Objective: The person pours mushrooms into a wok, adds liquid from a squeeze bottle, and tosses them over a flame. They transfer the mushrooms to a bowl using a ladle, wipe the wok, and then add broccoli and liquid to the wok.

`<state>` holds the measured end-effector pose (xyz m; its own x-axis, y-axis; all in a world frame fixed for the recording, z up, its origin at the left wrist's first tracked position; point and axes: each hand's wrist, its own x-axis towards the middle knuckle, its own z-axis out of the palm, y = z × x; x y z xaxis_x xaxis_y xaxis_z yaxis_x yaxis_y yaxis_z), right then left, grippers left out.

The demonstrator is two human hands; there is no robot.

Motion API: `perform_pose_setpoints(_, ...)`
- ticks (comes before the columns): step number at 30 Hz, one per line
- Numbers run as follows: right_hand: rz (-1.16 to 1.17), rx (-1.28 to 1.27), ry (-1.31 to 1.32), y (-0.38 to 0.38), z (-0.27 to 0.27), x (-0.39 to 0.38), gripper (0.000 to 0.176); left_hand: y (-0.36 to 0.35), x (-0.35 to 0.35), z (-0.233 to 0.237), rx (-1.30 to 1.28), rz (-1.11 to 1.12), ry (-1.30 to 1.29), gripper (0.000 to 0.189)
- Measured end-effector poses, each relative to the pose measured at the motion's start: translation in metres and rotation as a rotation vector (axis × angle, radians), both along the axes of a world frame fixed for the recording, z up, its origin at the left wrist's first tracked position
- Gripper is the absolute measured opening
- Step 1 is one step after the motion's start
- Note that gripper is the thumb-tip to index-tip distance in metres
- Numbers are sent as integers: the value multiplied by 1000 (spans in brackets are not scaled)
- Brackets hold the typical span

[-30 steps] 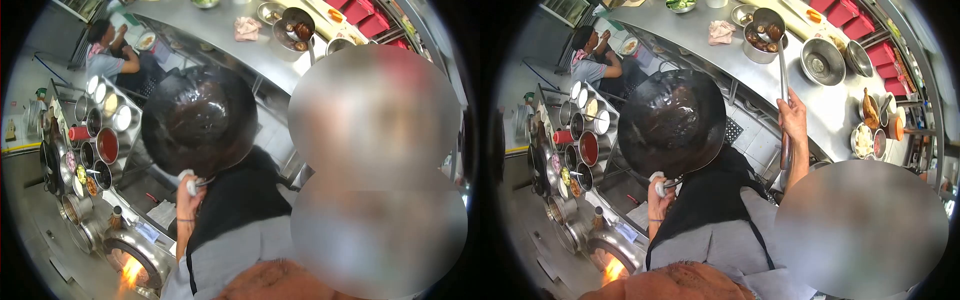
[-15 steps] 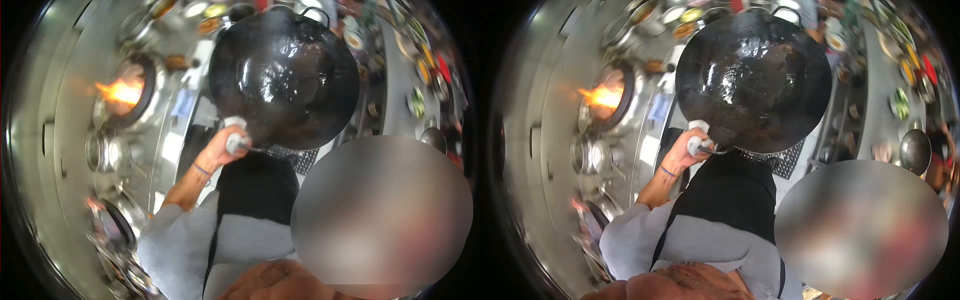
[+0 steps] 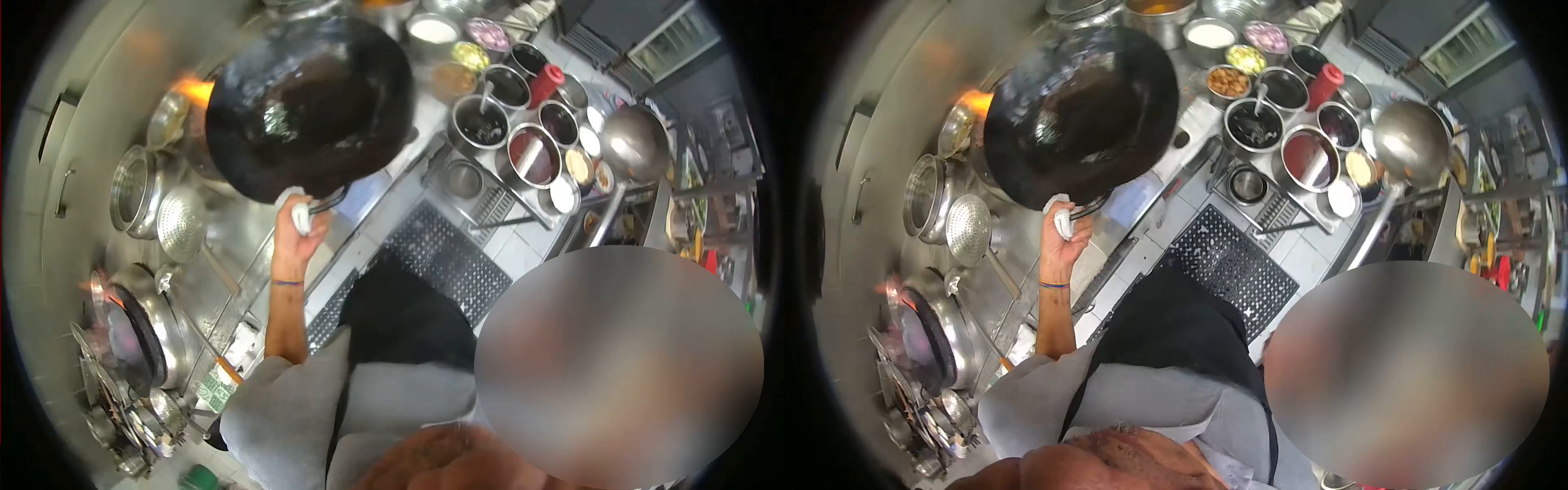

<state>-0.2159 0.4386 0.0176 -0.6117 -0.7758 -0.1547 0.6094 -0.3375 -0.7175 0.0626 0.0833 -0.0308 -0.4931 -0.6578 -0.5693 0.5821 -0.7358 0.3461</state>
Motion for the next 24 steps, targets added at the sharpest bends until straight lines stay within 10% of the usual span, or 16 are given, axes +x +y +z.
perform_pose_setpoints(7, 372, 448, -76, -114, 13, -8, 47, -40, 51, -48, 89, 281, -9, 15)
perform_pose_setpoints(24, 732, 220, 892, -647, 62, -117, 9, -173, -4, -93, 10, 620, -71, 12)
